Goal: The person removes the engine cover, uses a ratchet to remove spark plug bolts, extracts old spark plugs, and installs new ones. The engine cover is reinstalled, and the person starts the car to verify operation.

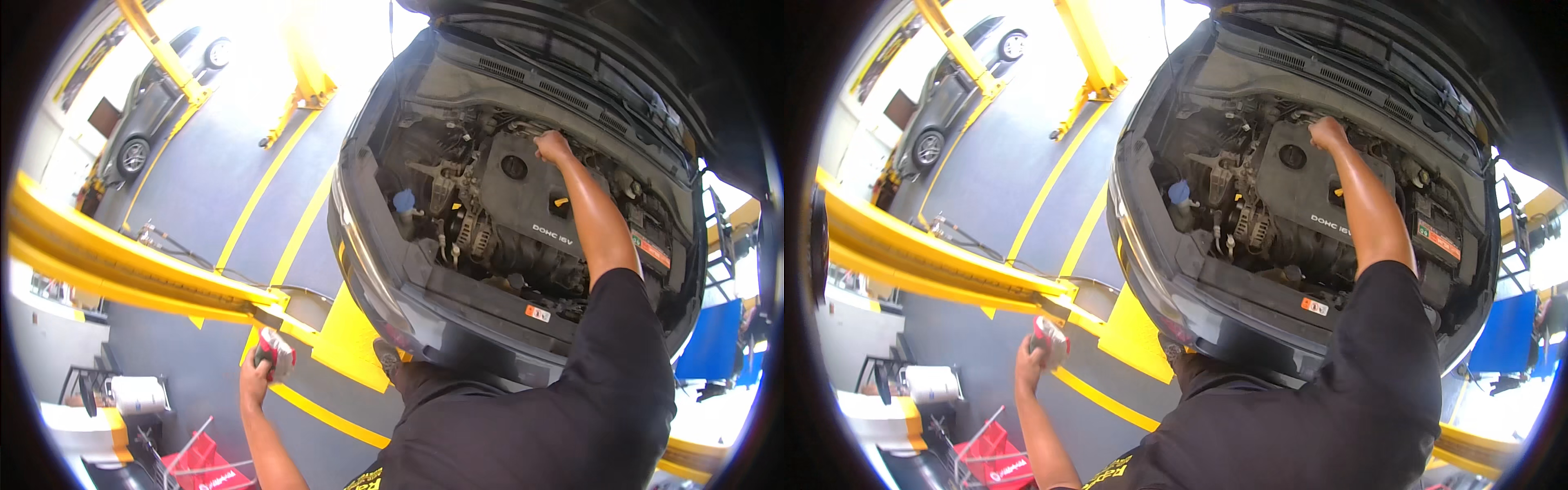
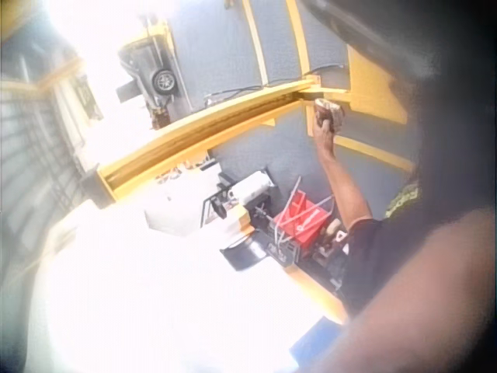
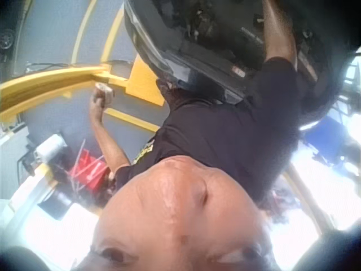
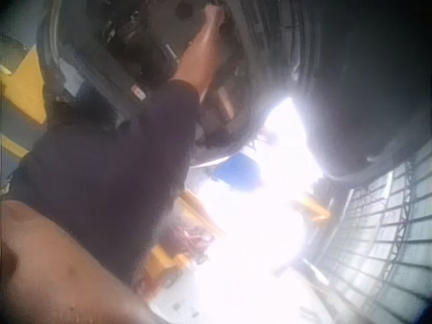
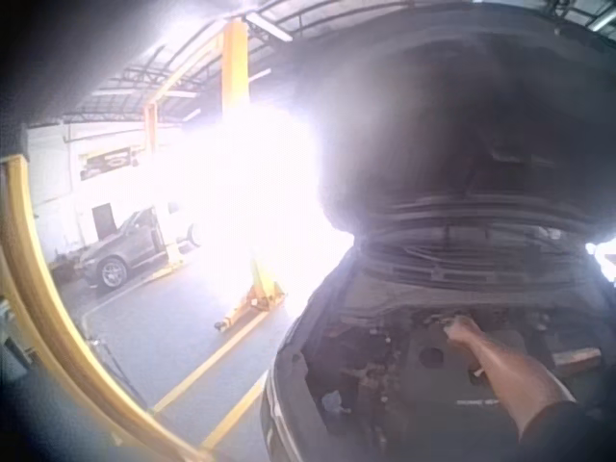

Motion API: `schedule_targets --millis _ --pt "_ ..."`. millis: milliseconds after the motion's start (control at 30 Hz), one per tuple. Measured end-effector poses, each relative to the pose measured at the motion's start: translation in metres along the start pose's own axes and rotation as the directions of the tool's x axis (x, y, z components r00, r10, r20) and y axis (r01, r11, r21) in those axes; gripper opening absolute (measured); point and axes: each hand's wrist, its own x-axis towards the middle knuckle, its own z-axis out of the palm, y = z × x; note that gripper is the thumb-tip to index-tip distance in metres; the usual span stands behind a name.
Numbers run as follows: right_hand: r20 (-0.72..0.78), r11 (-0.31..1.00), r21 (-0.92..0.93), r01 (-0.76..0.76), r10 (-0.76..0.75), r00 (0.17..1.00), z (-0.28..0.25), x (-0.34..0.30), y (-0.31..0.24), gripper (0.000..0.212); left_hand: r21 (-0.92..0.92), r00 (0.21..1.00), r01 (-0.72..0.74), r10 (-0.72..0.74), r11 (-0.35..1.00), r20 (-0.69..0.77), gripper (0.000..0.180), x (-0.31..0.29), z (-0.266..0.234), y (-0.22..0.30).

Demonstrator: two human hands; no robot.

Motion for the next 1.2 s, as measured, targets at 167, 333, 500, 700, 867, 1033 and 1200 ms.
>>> schedule_targets --millis 167,333,500,700,867,1033,1200 --pt "0.126 0.948 -0.114 -0.296 0.309 0.943 0.014 0.060 -0.039 0.054 0.443 0.853 0.428 -0.514 0.788 0.089 0.058 0.039 -0.036 -0.182" --pt "-0.185 0.920 -0.192 -0.341 0.307 0.933 -0.014 0.130 -0.068 0.058 0.867 0.459 0.084 -0.791 0.492 0.405 0.044 0.027 -0.040 -0.246" --pt "-0.265 0.922 -0.164 -0.350 0.300 0.916 0.006 0.211 -0.056 0.060 0.725 0.585 0.291 -0.716 0.624 0.382 0.031 0.111 -0.021 -0.191" --pt "-0.387 0.884 -0.278 -0.377 0.256 0.886 0.026 0.301 -0.006 0.075 0.258 0.760 0.541 -0.596 0.801 0.259 0.021 0.271 0.001 -0.143" --pt "-0.321 0.753 -0.318 -0.575 0.485 0.813 0.036 0.308 -0.021 0.093 0.490 0.651 0.525 -0.699 0.696 0.296 0.032 0.288 -0.006 -0.133" --pt "-0.270 0.802 -0.332 -0.496 0.423 0.865 0.049 0.317 -0.057 0.099 0.526 0.592 0.532 -0.736 0.663 0.328 0.026 0.287 -0.013 -0.139" --pt "-0.245 0.792 -0.326 -0.517 0.457 0.855 0.069 0.354 -0.020 0.105 0.483 0.625 0.554 -0.722 0.678 0.296 0.022 0.334 0.003 -0.127"
